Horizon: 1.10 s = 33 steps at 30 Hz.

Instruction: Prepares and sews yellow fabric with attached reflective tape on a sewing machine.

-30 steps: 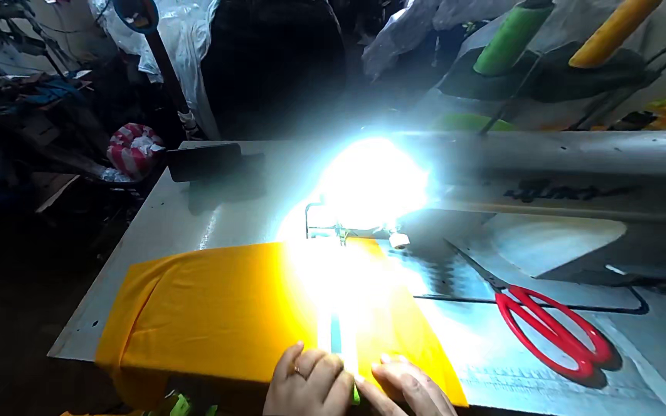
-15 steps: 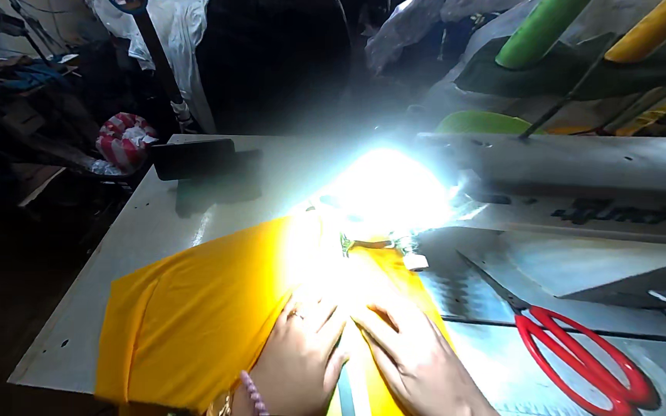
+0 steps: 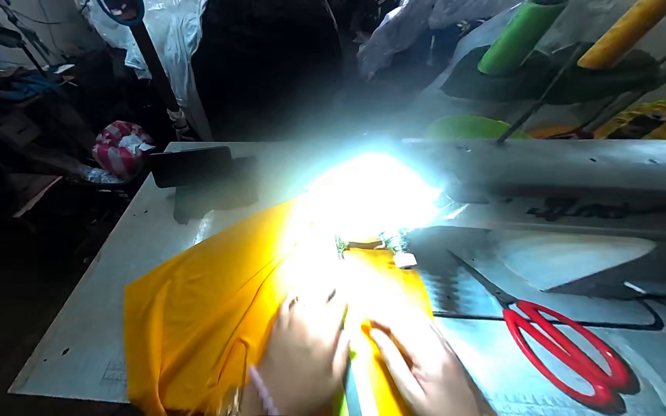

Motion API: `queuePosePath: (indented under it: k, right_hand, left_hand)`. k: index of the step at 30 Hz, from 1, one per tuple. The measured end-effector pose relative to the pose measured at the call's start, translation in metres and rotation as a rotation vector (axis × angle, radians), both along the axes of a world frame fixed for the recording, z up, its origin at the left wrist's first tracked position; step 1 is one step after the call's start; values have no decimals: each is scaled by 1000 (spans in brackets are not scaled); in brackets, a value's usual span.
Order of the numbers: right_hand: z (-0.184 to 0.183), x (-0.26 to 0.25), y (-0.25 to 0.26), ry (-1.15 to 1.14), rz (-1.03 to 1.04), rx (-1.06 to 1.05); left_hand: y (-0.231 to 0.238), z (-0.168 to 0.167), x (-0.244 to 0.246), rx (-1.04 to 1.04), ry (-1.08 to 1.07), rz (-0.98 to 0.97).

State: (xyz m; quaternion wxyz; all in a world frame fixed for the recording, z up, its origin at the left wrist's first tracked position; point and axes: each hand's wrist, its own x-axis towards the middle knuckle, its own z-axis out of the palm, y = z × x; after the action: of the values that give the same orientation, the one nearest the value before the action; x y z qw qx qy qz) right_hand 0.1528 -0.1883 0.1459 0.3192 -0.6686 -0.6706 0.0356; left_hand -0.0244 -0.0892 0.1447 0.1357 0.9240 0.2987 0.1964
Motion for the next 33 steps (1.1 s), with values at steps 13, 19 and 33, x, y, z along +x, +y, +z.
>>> queuePosePath:
  k: [13,19,33]
  right_hand:
    - [-20,-12,-54,13,144,-96]
    - [-16,-14,-53,-13,147,-114]
    - [-19,21,43,-225,-19,-40]
  left_hand:
    - [-45,-4,-37,-246,28,10]
    - [-73,-6,-33,-36,47,69]
    - [26,5,4,-239,288,19]
